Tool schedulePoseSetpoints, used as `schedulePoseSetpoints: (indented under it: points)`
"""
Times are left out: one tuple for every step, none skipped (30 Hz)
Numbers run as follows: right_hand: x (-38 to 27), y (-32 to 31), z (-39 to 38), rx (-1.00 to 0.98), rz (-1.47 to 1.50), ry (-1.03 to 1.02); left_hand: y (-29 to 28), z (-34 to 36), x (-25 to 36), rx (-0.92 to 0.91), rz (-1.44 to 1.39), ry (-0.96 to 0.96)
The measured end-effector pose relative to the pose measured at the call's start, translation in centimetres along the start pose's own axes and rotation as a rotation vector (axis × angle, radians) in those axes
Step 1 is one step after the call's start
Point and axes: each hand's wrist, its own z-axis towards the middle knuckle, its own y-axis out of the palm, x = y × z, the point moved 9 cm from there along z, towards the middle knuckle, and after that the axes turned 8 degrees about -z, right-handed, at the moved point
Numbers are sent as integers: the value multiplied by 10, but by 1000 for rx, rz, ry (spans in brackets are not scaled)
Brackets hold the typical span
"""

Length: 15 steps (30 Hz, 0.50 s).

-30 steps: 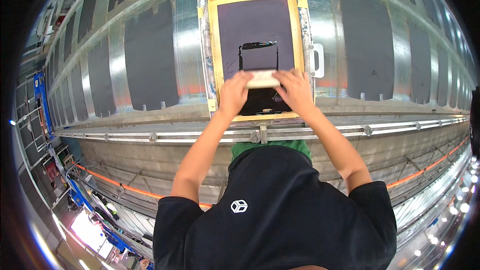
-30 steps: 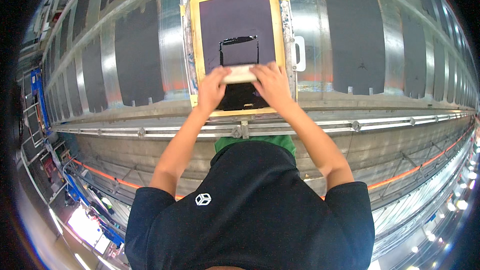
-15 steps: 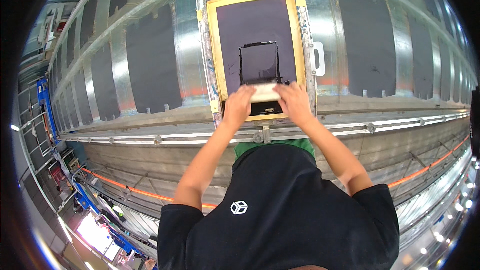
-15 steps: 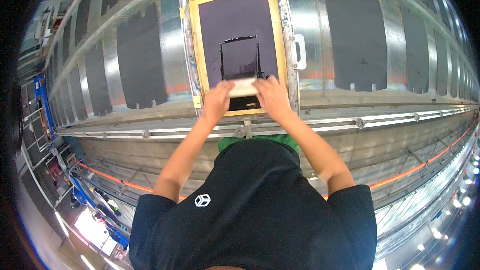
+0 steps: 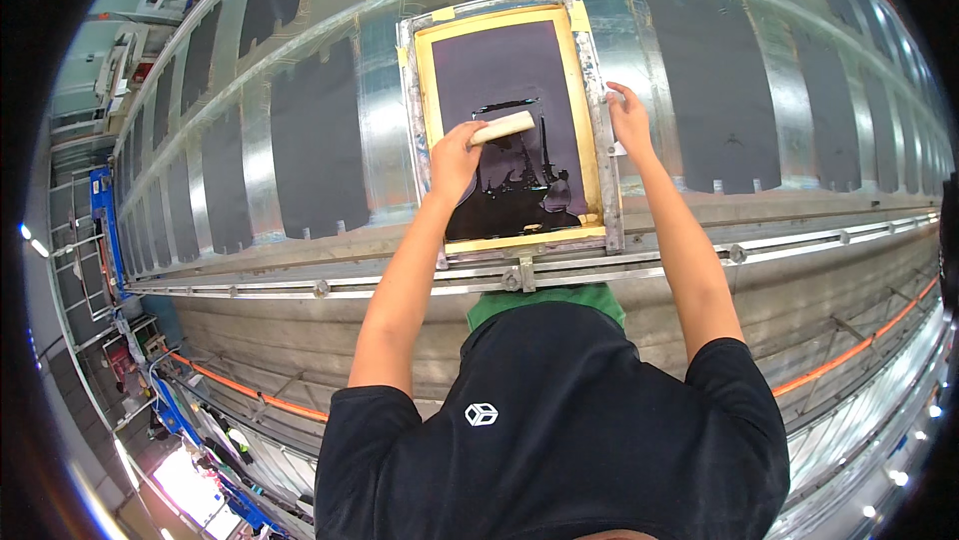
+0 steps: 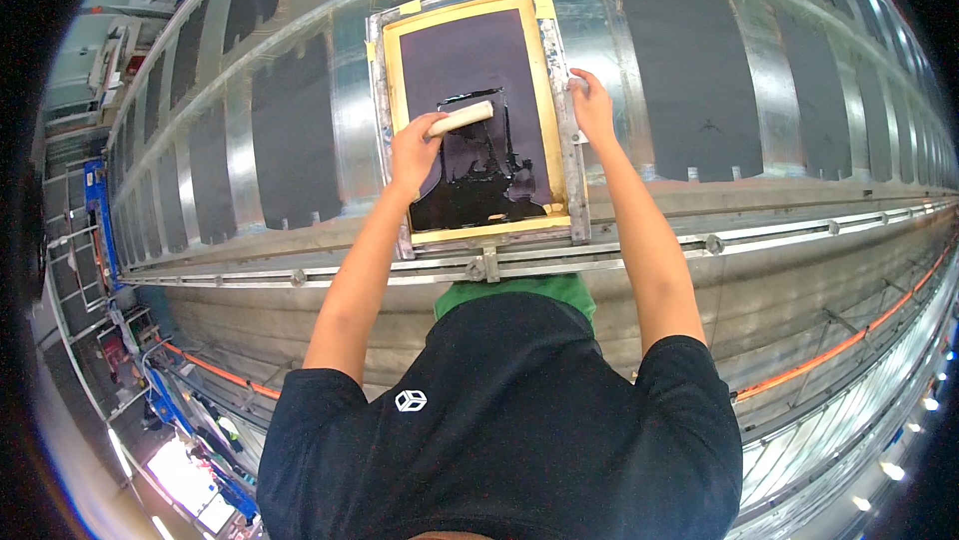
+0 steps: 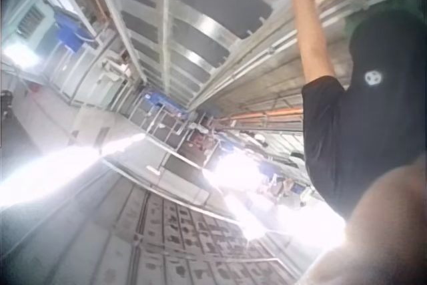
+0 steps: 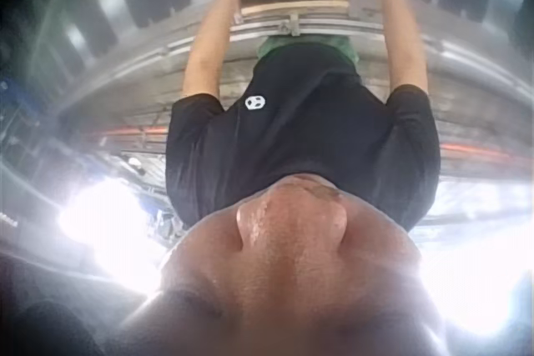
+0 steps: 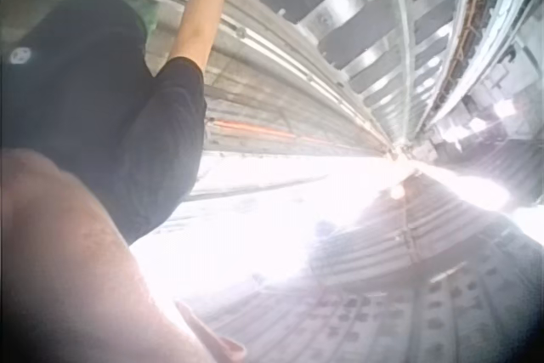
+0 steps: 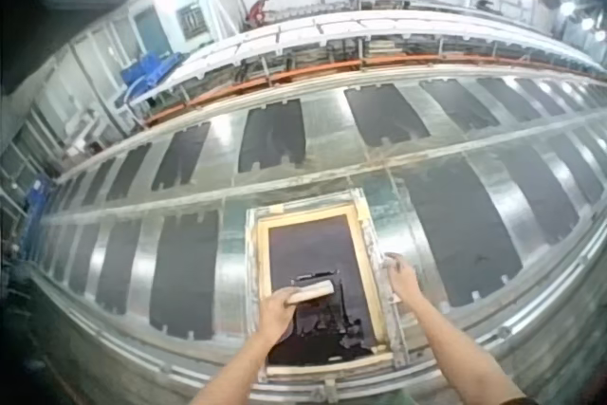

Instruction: The person uses a white squeegee to spread black ink across a purple screen printing frame. They repeatedly pull the ink from the bottom to the top of the frame, ensuring even coverage. The person briefly lifts the frame to inspect the ink distribution before continuing the spreading process.

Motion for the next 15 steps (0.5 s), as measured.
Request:
schedulePoseSetpoints:
  points:
    - [1,1,3,2,12,-2,2,-9,1,16,6,47]
    - [1,3,7,4,25,-5,6,-21,4,32,12,93]
    - [3,6,10,7,36,-5,8,-34,7,45,18,140]
    - [-4,0,8,89,64,-77,15,-49,11,-18,100,149]
    - [-3,0,9,97,77,-60,18,-64,13,-47,82,137]
    - [-13,-6,5,97,86,-42,19,-84,16,-55,88,185]
    - [-29,-13,5,100,92,-37,19,-100,17,-51,91,238]
    - [-45,-17,5,121,49,-44,19,-118,13,-51,94,242]
    - [-61,-19,1,138,6,-53,16,-137,11,-49,97,240]
    - [-68,-17,-4,158,-36,-57,13,-150,12,-81,149,243]
    - [-74,-10,-8,160,-16,-63,7,-160,10,-78,178,254]
    - [-85,5,-13,156,12,-66,-7,-168,6,-67,183,239]
    - [-96,24,-20,151,41,-68,-24,-174,1,-56,188,224]
    - [-107,41,-29,158,36,-75,-43,-178,-10,-36,201,220]
    - [-118,65,-36,161,57,-91,-63,-180,-24,-19,215,223]
